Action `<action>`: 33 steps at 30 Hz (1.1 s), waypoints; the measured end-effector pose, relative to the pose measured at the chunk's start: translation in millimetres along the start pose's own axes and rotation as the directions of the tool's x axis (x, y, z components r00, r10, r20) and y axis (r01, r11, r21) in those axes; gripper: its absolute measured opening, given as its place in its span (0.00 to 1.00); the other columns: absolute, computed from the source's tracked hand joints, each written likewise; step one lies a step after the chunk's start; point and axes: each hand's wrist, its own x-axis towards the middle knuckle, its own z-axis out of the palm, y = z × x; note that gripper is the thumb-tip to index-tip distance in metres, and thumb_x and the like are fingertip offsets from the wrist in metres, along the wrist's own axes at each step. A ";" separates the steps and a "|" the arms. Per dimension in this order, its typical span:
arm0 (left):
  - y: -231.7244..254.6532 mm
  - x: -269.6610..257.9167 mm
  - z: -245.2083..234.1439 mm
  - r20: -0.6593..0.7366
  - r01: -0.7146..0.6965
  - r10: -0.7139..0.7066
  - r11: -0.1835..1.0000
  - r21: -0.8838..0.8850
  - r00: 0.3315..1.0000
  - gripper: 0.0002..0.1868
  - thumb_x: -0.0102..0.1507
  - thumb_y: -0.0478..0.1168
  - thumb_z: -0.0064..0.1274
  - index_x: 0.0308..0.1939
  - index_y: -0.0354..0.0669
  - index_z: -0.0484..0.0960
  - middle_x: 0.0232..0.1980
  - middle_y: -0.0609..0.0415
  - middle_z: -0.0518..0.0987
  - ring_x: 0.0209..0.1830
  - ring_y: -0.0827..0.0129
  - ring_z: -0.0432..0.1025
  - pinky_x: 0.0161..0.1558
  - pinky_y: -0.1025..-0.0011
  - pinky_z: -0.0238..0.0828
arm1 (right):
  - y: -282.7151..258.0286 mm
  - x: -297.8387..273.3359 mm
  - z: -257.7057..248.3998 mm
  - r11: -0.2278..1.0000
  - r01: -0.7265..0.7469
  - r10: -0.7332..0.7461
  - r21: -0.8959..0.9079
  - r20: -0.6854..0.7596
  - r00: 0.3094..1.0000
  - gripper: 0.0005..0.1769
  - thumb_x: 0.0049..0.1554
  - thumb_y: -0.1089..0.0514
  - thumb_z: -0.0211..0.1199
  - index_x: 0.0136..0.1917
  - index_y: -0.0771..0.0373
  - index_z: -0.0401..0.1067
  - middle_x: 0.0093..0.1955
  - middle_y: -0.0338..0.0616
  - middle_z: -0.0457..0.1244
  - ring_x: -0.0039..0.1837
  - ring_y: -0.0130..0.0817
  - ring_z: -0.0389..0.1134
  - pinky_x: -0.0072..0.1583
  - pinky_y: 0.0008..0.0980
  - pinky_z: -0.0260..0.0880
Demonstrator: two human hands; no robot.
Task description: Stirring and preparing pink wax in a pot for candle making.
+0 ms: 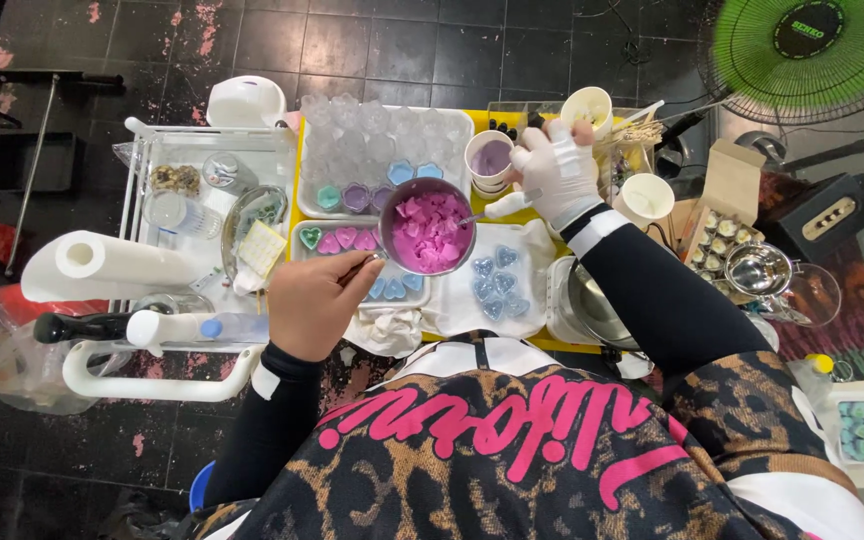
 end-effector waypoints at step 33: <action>9.4 4.3 -2.0 -0.028 -0.171 0.172 0.985 0.037 0.985 0.11 0.64 0.45 0.62 0.40 0.41 0.89 0.28 0.49 0.82 0.25 0.58 0.76 0.30 0.64 0.66 | -85.2 -55.3 -51.1 -0.880 -0.353 -0.070 0.317 0.650 0.757 0.32 0.67 0.42 0.59 0.73 0.66 0.63 0.69 0.44 0.65 0.69 0.37 0.66 0.72 0.44 0.63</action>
